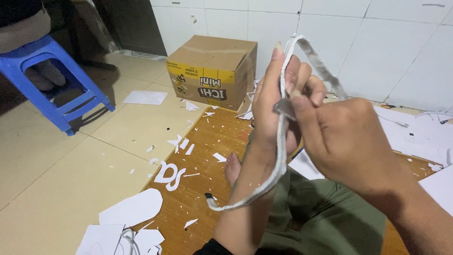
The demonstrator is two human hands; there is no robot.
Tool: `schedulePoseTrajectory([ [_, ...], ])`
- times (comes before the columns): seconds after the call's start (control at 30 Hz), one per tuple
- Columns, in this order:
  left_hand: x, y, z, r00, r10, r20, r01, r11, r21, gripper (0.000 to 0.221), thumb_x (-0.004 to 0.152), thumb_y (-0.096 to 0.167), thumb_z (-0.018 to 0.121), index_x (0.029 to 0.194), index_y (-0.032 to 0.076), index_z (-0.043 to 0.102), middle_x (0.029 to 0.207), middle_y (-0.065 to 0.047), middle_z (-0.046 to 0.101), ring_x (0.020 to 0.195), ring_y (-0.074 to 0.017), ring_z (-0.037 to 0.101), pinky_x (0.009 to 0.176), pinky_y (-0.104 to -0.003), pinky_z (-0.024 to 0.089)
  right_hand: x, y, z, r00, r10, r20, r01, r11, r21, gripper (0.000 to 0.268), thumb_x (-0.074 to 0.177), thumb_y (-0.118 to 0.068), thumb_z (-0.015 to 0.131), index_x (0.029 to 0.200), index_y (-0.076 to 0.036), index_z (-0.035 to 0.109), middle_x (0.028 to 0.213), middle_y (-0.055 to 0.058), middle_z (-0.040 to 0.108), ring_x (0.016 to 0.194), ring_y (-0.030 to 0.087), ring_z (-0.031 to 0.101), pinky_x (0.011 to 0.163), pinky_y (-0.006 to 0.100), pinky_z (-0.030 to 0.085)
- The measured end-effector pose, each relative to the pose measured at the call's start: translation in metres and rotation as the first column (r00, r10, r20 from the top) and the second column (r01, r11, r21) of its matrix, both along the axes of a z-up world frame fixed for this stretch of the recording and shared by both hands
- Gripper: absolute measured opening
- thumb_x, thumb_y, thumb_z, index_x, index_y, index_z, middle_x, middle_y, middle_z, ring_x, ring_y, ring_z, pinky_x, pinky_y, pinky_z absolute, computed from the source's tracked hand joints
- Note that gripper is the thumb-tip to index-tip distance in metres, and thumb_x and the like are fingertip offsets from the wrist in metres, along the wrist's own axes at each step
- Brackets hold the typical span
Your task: Trimming and cleaning the surface of an LED strip using a utility knife.
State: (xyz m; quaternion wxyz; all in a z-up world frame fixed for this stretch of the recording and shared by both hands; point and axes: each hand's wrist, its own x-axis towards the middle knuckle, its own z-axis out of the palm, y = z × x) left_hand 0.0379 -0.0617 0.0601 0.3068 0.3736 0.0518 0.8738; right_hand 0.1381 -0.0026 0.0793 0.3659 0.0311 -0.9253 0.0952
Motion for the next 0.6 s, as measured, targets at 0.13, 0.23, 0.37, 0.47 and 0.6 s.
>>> schedulePoseTrajectory([
  [0.13,-0.007,0.005,-0.005,1.000,-0.022,-0.004,0.022,0.998,0.066,0.042,0.107,0.035,0.039,0.068,0.018,0.038,0.056,0.005,0.032,0.051,-0.0065,0.047,0.049,-0.019,0.034,0.003,-0.013,-0.004,0.998,-0.015,0.061,0.015,1.000,-0.009,0.044,0.102,-0.014,0.054,0.064,-0.002,0.073,0.039,0.010,0.058,0.026,0.023,0.041,0.032,0.037,0.034],
  [0.23,-0.009,0.006,-0.010,0.998,-0.051,0.044,0.046,0.994,0.098,0.042,0.107,0.035,0.041,0.070,0.018,0.038,0.058,0.004,0.034,0.055,-0.0069,0.045,0.050,-0.019,0.034,0.002,-0.013,-0.006,0.998,-0.021,0.054,0.022,1.000,-0.017,0.042,0.101,-0.016,0.056,0.065,-0.004,0.074,0.040,0.008,0.058,0.026,0.021,0.040,0.033,0.036,0.032],
  [0.37,-0.011,0.006,-0.011,0.993,0.017,0.120,-0.031,0.993,0.115,0.041,0.108,0.035,0.041,0.071,0.017,0.039,0.058,0.004,0.034,0.053,-0.0067,0.047,0.045,-0.020,0.032,0.000,-0.016,-0.009,0.999,0.039,-0.034,-0.040,0.999,-0.026,0.049,0.105,-0.012,0.053,0.059,-0.002,0.067,0.041,0.008,0.055,0.028,0.020,0.037,0.033,0.035,0.031],
  [0.47,-0.005,-0.001,-0.010,0.982,0.110,0.154,-0.120,0.991,0.060,0.040,0.107,0.035,0.043,0.072,0.016,0.039,0.060,0.004,0.035,0.051,-0.0059,0.044,0.043,-0.020,0.029,0.000,-0.017,-0.012,0.998,0.055,-0.035,-0.057,0.996,-0.069,0.050,0.104,-0.010,0.052,0.057,0.000,0.063,0.042,0.010,0.054,0.030,0.022,0.037,0.035,0.037,0.032],
  [0.6,-0.005,-0.007,-0.010,0.970,0.156,0.188,-0.154,0.988,-0.026,0.043,0.108,0.038,0.042,0.072,0.016,0.040,0.060,0.004,0.036,0.043,-0.0049,0.040,0.040,-0.021,0.027,-0.004,-0.016,-0.012,0.996,0.073,0.058,-0.063,0.986,-0.155,0.055,0.104,-0.014,0.049,0.053,0.000,0.063,0.039,0.009,0.055,0.028,0.019,0.038,0.033,0.035,0.032],
])
